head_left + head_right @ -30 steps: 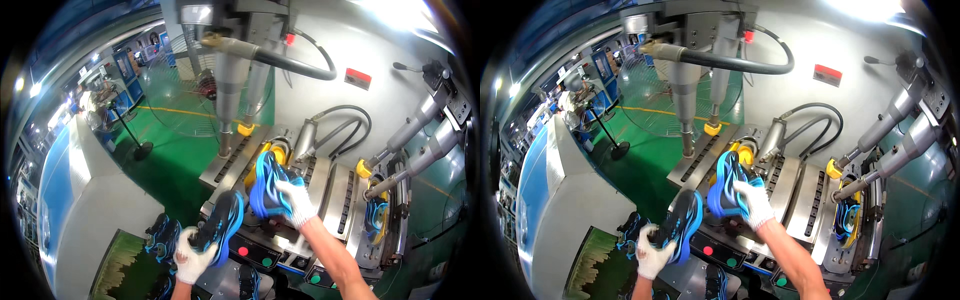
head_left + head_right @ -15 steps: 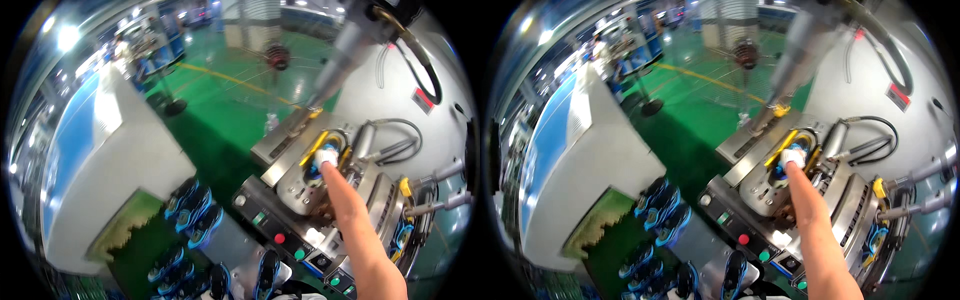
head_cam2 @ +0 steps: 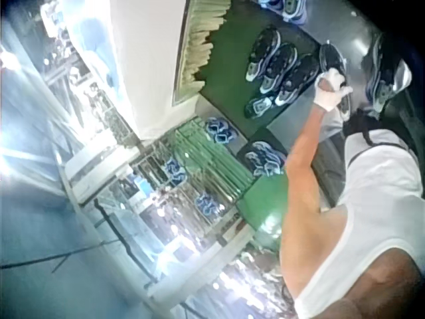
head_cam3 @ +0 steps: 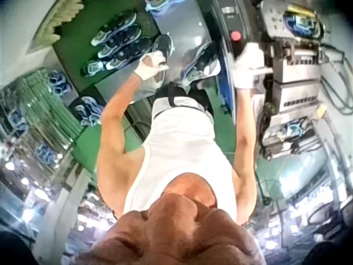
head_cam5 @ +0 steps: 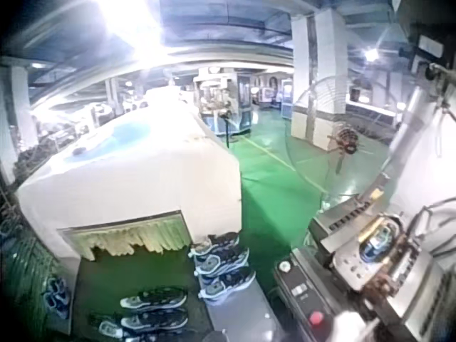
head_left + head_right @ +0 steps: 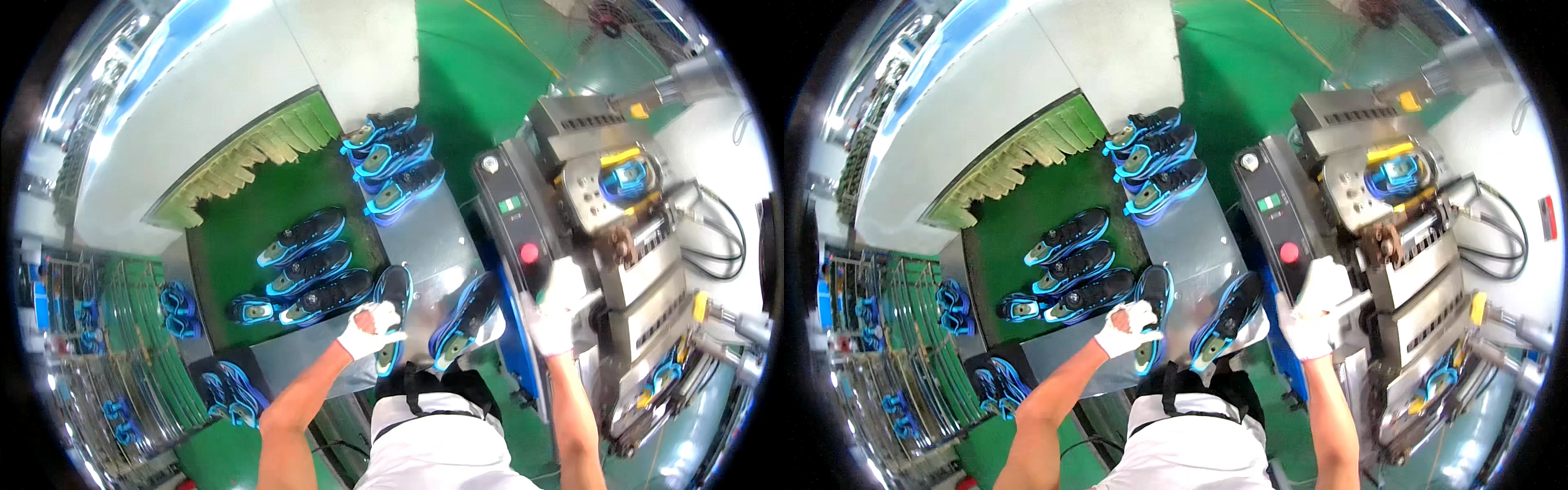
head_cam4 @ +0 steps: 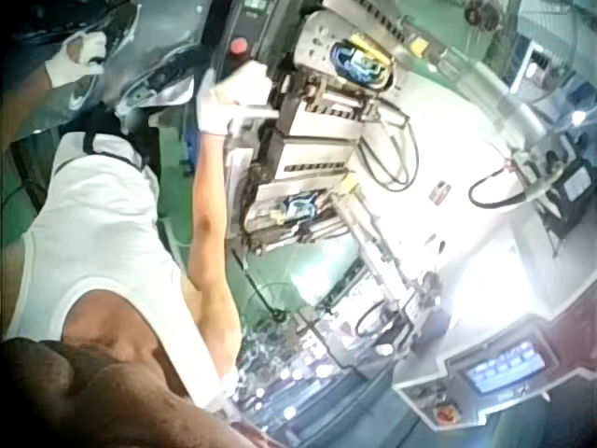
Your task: The person operates a shoe pressing machine by mounting shoes onto the machine molds, pressing buttons to run the press cycle, removing the pressed shoes, and loading them onto a conveyor belt.
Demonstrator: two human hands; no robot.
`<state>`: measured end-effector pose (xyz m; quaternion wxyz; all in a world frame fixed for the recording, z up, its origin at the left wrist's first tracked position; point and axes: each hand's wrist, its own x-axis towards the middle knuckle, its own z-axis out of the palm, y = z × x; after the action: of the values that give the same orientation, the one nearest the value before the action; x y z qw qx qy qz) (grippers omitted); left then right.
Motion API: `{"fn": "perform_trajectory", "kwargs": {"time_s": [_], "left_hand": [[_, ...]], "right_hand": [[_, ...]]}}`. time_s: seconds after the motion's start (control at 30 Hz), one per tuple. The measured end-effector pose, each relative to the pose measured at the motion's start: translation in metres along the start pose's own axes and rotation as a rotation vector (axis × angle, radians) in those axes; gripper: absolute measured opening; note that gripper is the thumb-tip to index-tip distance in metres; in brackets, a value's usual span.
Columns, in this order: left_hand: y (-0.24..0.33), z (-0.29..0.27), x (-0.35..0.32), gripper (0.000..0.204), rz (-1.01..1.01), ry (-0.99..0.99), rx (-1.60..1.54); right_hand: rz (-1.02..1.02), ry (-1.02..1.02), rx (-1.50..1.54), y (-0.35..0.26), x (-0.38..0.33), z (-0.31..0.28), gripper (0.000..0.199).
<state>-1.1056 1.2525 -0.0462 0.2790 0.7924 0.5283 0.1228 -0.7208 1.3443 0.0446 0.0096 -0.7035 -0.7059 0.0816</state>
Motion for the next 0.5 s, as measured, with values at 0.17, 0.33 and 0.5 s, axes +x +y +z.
{"fn": "perform_trajectory", "kwargs": {"time_s": [0.17,0.33,0.5], "left_hand": [[-0.014,0.005,0.025,0.031,0.104,-0.111,-0.196],[-0.037,0.007,0.009,0.025,0.197,-0.076,-0.182],[-0.034,0.016,0.004,0.022,0.045,0.021,-0.259]], "right_hand": [[0.056,-0.057,-0.141,0.002,-0.031,0.050,0.097],[0.312,-0.005,0.631,-0.107,-0.101,0.042,0.100],[0.599,-0.116,0.333,-0.135,-0.129,0.190,0.096]]}}
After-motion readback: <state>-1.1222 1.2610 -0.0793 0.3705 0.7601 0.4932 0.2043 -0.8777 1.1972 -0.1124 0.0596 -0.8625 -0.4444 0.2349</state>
